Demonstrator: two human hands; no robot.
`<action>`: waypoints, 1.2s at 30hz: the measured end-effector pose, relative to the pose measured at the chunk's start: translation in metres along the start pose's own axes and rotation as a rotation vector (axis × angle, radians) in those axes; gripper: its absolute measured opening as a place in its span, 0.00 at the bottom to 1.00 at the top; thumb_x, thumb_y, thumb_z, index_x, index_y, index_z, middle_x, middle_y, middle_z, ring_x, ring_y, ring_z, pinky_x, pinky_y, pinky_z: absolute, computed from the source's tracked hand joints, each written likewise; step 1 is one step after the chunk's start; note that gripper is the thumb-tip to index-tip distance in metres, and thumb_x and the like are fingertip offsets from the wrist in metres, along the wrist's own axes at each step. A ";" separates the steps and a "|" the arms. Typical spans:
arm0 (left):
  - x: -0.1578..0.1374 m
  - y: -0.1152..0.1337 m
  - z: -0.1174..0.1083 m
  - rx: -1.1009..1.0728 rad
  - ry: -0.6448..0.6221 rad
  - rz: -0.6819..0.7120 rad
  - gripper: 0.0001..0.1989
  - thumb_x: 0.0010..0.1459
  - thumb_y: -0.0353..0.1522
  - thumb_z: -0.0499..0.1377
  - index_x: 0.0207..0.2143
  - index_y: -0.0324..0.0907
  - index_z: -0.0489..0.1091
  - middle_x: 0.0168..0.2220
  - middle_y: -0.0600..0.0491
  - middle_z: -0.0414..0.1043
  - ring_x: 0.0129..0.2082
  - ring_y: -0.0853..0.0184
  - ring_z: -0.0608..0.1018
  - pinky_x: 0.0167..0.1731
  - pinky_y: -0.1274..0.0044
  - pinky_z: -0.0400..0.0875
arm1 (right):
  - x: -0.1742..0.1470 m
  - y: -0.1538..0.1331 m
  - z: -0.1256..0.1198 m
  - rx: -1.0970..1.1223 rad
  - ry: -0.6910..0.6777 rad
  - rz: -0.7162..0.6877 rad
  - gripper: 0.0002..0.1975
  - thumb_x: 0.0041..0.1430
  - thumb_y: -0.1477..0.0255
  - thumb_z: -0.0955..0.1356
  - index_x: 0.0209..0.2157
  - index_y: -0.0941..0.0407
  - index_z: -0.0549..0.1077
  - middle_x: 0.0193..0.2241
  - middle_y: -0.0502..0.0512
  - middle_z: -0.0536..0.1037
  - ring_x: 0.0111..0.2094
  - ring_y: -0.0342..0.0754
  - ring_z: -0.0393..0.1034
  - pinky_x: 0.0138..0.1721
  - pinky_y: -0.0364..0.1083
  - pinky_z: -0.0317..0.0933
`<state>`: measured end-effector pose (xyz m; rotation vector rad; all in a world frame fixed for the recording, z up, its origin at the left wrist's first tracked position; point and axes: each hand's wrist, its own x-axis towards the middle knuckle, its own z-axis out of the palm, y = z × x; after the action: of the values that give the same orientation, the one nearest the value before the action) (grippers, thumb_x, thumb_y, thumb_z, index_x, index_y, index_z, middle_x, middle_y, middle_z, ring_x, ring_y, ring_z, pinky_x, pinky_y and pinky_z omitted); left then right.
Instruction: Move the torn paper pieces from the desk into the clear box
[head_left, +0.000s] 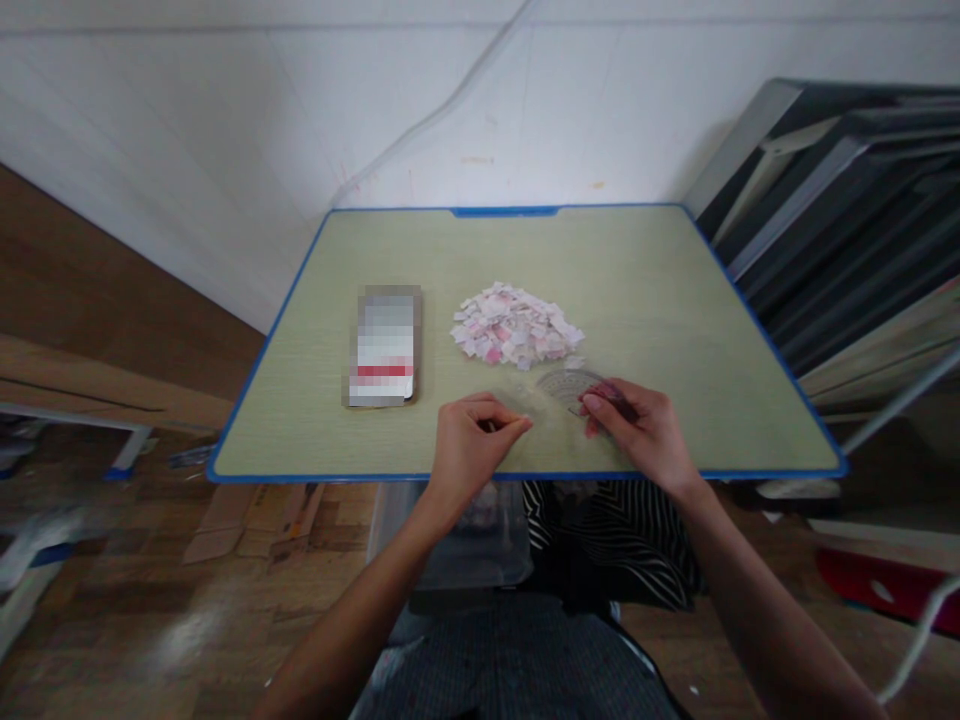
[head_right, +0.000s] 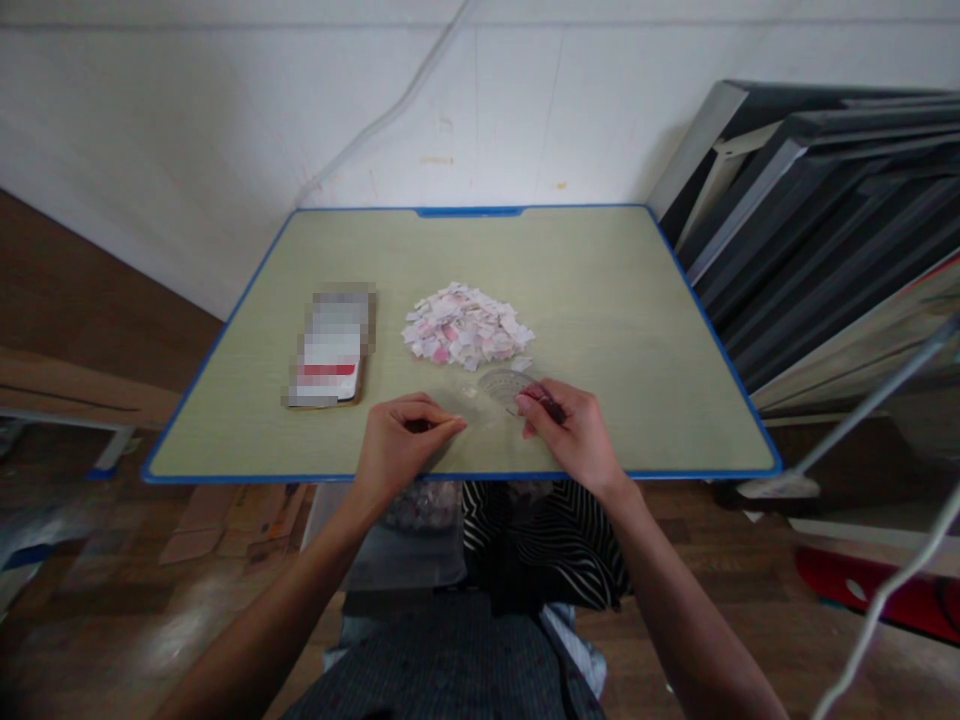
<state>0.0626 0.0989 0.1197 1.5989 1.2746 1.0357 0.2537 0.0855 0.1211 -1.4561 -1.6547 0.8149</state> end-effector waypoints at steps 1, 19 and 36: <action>0.002 0.000 0.000 0.010 0.008 -0.015 0.05 0.43 0.28 0.63 0.18 0.37 0.71 0.18 0.56 0.67 0.19 0.74 0.68 0.18 0.82 0.58 | 0.000 0.001 0.000 0.007 0.004 0.003 0.11 0.55 0.67 0.63 0.25 0.59 0.68 0.15 0.49 0.69 0.18 0.39 0.62 0.21 0.40 0.57; 0.016 0.001 -0.009 0.148 -0.065 0.009 0.15 0.42 0.31 0.66 0.34 0.37 0.71 0.26 0.56 0.68 0.21 0.74 0.68 0.23 0.80 0.63 | 0.000 0.004 -0.002 0.030 0.025 0.009 0.10 0.55 0.68 0.63 0.25 0.59 0.68 0.14 0.48 0.69 0.17 0.39 0.61 0.21 0.40 0.56; 0.005 -0.001 -0.018 0.328 -0.027 0.087 0.21 0.42 0.23 0.63 0.42 0.39 0.68 0.29 0.57 0.65 0.22 0.75 0.65 0.23 0.80 0.62 | 0.000 0.004 -0.002 0.029 0.029 0.027 0.10 0.55 0.68 0.63 0.25 0.59 0.68 0.14 0.48 0.68 0.17 0.39 0.61 0.21 0.40 0.56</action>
<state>0.0462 0.1057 0.1246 1.9218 1.4222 0.8861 0.2576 0.0860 0.1190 -1.4660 -1.5981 0.8255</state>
